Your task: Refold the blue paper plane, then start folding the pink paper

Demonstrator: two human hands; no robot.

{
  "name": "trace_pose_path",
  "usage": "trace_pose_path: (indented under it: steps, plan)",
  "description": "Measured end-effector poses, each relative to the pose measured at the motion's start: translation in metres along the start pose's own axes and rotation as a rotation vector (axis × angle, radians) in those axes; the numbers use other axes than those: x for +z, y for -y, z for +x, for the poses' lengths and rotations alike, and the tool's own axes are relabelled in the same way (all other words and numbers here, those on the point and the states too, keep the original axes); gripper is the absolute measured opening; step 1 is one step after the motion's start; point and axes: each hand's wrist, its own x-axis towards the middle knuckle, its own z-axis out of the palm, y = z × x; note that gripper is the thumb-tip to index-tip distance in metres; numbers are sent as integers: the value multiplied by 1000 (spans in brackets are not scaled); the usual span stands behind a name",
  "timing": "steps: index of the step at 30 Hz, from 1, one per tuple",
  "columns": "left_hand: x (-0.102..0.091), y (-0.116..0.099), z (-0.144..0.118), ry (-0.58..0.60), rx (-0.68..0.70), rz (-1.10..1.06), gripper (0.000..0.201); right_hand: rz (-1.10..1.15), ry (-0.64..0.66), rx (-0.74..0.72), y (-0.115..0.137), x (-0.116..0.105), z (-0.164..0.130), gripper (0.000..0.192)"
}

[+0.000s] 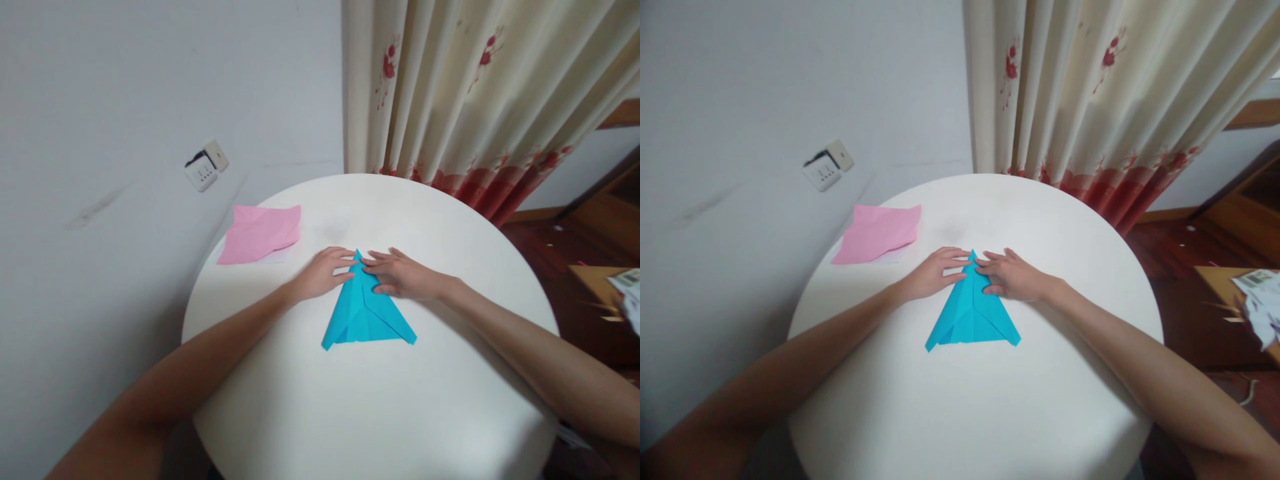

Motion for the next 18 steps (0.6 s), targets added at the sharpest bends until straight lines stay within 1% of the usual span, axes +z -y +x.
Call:
trace_pose_path:
  steps: [3, 10, 14, 18]
  plan:
    - [0, -5, -1, 57, -51, 52, 38, -1, 2, -2, 0, 0, 0, 58]
    - [-4, -17, 1, 159, -142, 28, 41, 1, 1, 0, 1, -1, 1, 58]
    - [-5, -17, 1, 198, -157, -15, 45, 0, 9, -1, 1, -1, 0, 59]
    - [-6, -14, 1, 202, -197, -46, 50, -4, 20, 3, 1, -2, 0, 59]
